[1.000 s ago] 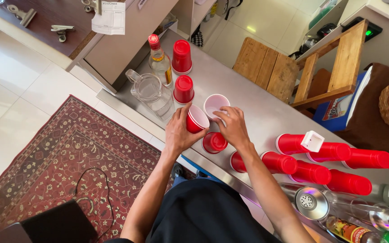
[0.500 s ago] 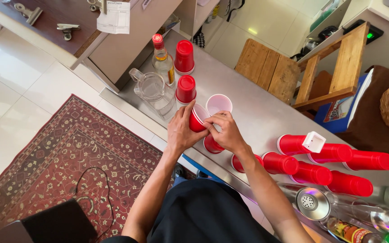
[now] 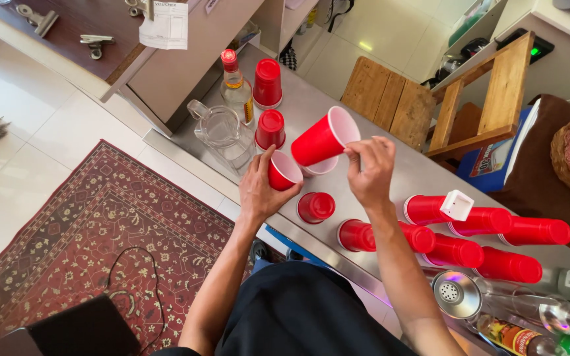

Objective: Wipe the bar counter with a cloth and organize plastic cups into stacks.

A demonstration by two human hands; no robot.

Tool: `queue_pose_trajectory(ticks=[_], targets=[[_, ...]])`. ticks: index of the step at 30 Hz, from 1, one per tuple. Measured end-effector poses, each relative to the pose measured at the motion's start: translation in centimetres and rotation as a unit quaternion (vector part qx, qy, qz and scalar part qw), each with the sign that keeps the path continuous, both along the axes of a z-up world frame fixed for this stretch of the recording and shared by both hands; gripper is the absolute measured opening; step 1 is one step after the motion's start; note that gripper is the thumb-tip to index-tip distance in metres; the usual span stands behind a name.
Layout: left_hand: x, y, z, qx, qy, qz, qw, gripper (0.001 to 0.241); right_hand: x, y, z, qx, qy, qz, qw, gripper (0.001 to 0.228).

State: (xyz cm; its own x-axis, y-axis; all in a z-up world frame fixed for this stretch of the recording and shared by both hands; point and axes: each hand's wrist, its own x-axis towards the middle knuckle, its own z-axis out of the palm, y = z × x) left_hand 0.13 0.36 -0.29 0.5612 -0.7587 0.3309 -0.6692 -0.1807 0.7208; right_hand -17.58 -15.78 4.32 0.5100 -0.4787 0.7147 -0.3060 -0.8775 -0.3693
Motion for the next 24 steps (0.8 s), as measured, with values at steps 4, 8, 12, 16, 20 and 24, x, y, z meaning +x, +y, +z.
queue_pose_trajectory(ticks=[4, 8, 12, 16, 20, 24], targets=[[-0.1, -0.1, 0.1, 0.005, 0.012, 0.005, 1.000, 0.096, -0.5, -0.6, -1.3, -0.025, 0.022, -0.034, 0.999, 0.007], [-0.1, 0.0, 0.0, 0.007, 0.018, -0.004, 1.000, 0.096, -0.3, -0.2, -4.2, -0.035, 0.084, -0.034, 0.995, 0.009], [-0.2, 0.1, 0.0, 0.016, 0.019, -0.011, 1.000, 0.098, 0.2, 0.6, -6.5, -0.015, 0.160, -0.012, 0.987, 0.012], [-0.3, 0.2, 0.1, 0.019, 0.020, -0.020, 0.999, 0.098, 0.6, 0.7, -9.1, 0.012, 0.197, 0.013, 0.980, 0.008], [-0.2, 0.3, -0.3, 0.011, 0.020, -0.031, 0.999, 0.098, 0.9, 1.1, -8.9, 0.065, 0.195, 0.018, 0.978, 0.007], [-0.3, 0.4, -0.6, 0.003, 0.022, -0.053, 0.998, 0.098, 1.1, 2.4, -5.9, 0.125, 0.141, 0.034, 0.981, 0.011]])
